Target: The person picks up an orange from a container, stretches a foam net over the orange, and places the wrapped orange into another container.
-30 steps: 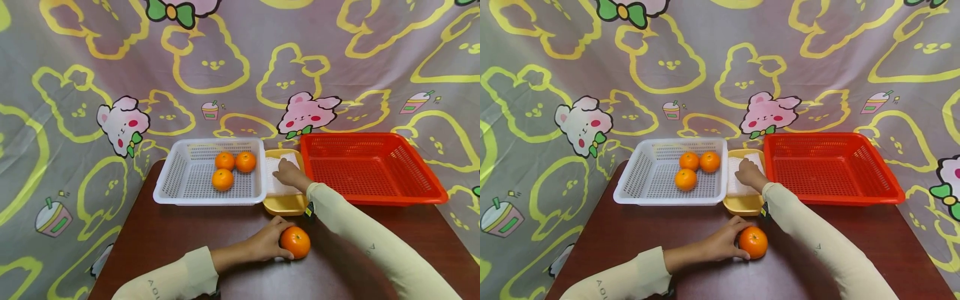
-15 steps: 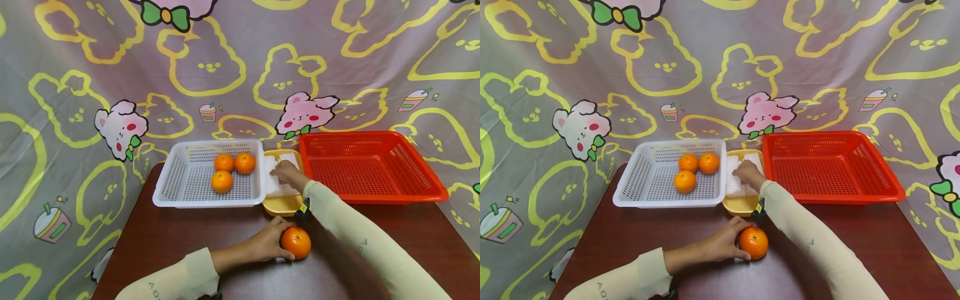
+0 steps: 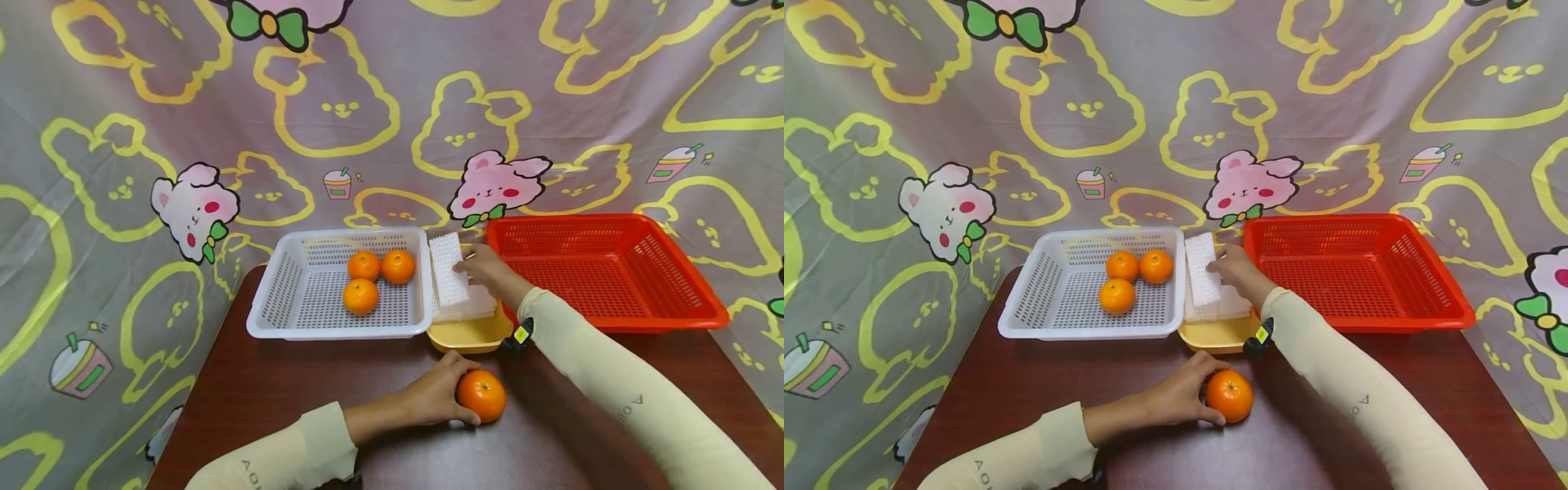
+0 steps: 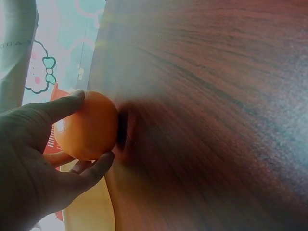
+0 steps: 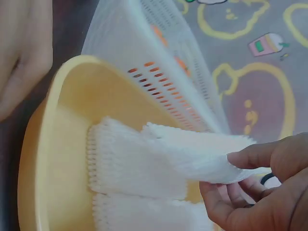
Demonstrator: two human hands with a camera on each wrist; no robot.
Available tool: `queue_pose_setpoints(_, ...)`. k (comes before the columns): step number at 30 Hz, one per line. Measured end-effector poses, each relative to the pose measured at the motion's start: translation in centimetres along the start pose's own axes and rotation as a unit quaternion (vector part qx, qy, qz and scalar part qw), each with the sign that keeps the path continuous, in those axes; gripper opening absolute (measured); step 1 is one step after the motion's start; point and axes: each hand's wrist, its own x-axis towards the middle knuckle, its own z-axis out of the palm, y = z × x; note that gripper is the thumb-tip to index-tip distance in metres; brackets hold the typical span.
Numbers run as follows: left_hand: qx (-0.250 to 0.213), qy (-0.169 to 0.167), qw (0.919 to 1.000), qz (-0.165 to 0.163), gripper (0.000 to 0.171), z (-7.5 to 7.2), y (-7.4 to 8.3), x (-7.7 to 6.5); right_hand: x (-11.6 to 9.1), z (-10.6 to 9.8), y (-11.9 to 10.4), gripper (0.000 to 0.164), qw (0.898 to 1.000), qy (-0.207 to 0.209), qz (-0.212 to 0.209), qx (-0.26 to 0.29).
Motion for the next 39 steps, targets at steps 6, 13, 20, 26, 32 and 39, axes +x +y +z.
queue_pose_setpoints(6, 0.002, -0.005, 1.0000, 0.001, 0.081, -0.2, 0.0, 0.0, -2.3, -1.6, -0.4, 0.041, 0.998, 0.010, -0.059, -0.010)
queue_pose_setpoints(13, 0.012, 0.002, 0.9998, 0.013, 0.079, -0.1, -0.1, -0.1, -5.9, -3.4, 0.4, 0.042, 0.992, -0.016, -0.122, 0.017)
queue_pose_setpoints(20, 0.019, -0.012, 0.9996, 0.017, 0.078, -0.2, 0.1, 0.1, -8.7, -4.1, 1.5, 0.048, 0.988, -0.052, -0.126, 0.073)
queue_pose_setpoints(26, 0.017, -0.017, 0.9997, 0.010, 0.079, -0.3, 0.3, 0.2, -10.8, -4.4, 2.4, 0.052, 0.988, -0.070, -0.120, 0.071)
queue_pose_setpoints(32, -0.014, -0.001, 0.9999, 0.008, 0.084, -0.5, 0.3, 0.2, -12.6, -4.4, 3.5, 0.051, 0.982, -0.108, -0.130, 0.080)
queue_pose_setpoints(39, -0.172, 0.079, 0.9819, 0.007, 0.079, -2.4, 1.1, 0.0, -14.2, -4.3, 4.8, 0.047, 0.980, -0.115, -0.148, 0.072)
